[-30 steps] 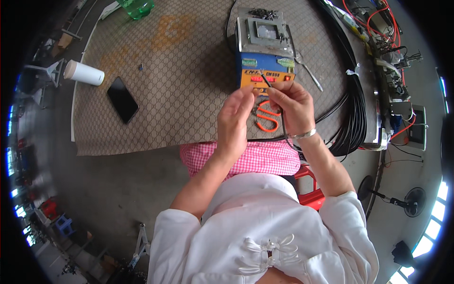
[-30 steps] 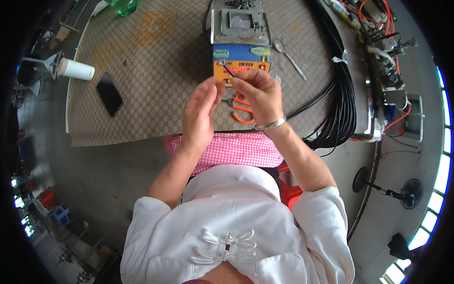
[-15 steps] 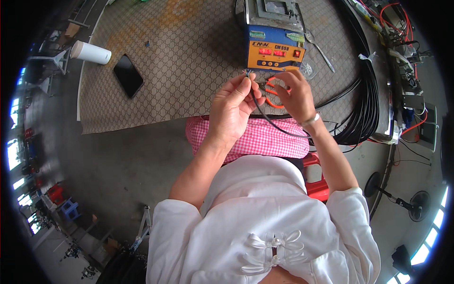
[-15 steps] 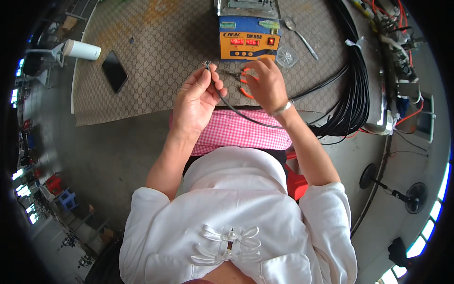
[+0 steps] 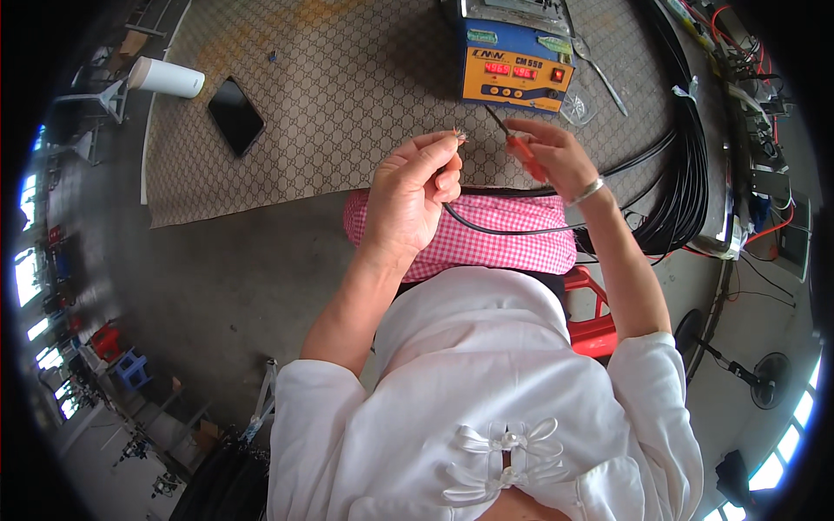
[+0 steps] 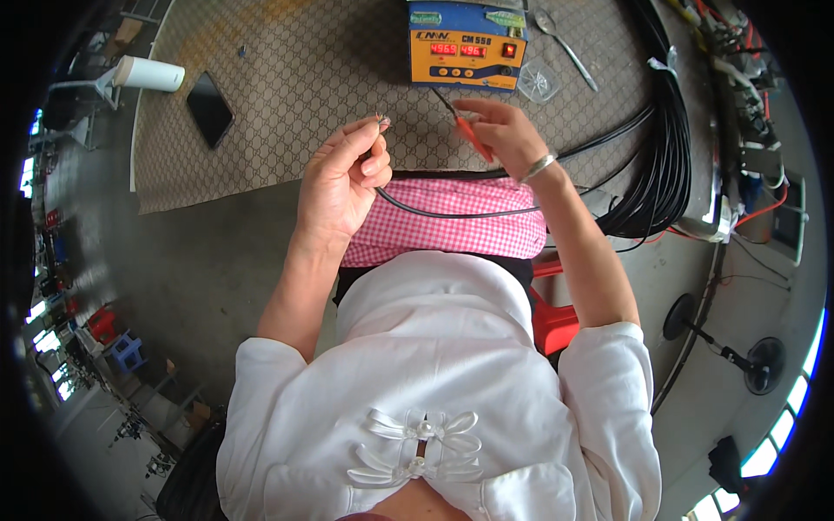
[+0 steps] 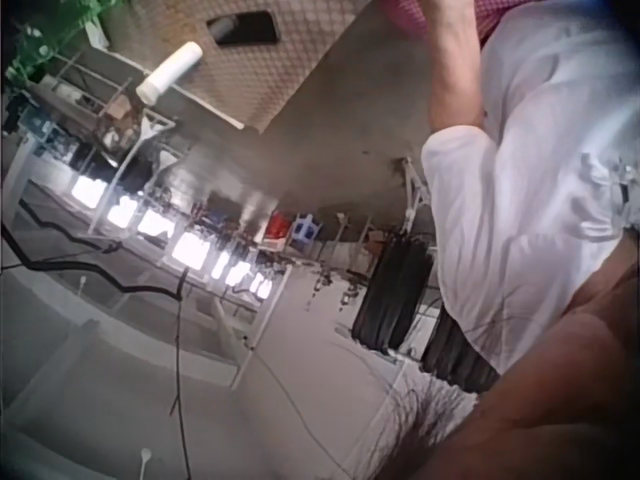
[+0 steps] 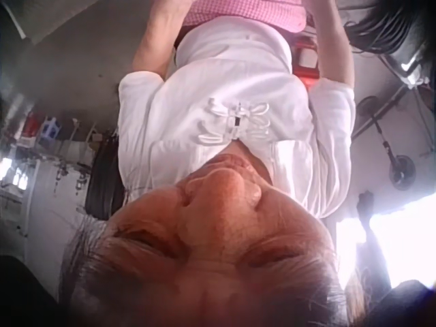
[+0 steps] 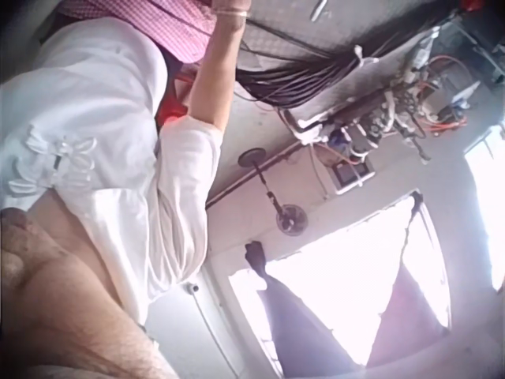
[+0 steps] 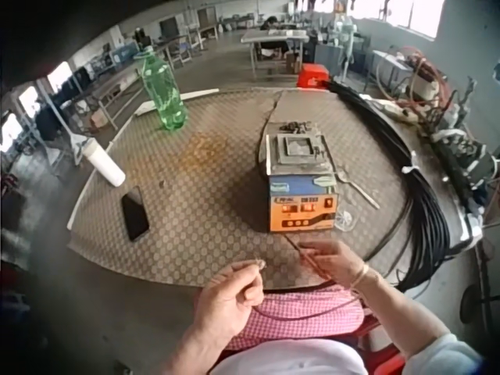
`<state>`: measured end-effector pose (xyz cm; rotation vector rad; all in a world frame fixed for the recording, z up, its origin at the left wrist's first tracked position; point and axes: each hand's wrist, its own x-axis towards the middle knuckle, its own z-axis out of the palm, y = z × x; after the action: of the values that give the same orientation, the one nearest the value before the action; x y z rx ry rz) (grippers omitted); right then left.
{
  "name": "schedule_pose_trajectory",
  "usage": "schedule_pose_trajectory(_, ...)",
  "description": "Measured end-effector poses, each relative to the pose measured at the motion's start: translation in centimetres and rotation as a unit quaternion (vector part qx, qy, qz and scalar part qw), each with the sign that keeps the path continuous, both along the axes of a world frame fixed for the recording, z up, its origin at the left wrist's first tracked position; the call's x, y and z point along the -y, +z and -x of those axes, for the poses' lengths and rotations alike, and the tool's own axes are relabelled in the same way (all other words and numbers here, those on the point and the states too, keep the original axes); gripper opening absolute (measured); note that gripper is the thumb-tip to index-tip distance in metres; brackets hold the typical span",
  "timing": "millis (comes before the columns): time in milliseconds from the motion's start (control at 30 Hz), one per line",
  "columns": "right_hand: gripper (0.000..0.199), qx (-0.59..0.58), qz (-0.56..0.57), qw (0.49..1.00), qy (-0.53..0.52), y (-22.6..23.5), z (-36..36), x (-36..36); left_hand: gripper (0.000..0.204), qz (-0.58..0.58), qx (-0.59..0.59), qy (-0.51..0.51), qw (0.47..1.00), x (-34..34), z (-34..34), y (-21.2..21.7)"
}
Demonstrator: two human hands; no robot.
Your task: Assemble electronic cables by stripping wire ends and inserting them into a crimping machine to attach connectors.
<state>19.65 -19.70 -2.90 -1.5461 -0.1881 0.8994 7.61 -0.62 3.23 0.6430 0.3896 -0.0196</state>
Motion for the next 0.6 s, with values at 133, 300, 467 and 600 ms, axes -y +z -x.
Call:
schedule_pose_trajectory(133,0.045,0.001,-0.061,0.997,0.048,3.3,1.7,0.0,0.012,-0.012,0.007,-0.025,1.000,0.0,0.0,-0.1)
schedule_pose_trajectory(300,0.038,0.048,-0.053,0.990,0.125,6.0,2.3,-0.2,0.013,-0.057,-0.024,-0.045,0.997,0.2,0.0,0.4)
schedule_pose_trajectory(467,0.036,0.043,-0.064,0.985,0.152,6.9,2.3,-0.5,0.013,-0.070,-0.034,-0.070,0.994,0.1,0.0,0.4)
schedule_pose_trajectory(600,0.035,0.052,-0.060,0.981,0.175,6.9,2.0,-0.4,0.014,-0.066,-0.038,-0.083,0.994,0.0,0.0,0.2)
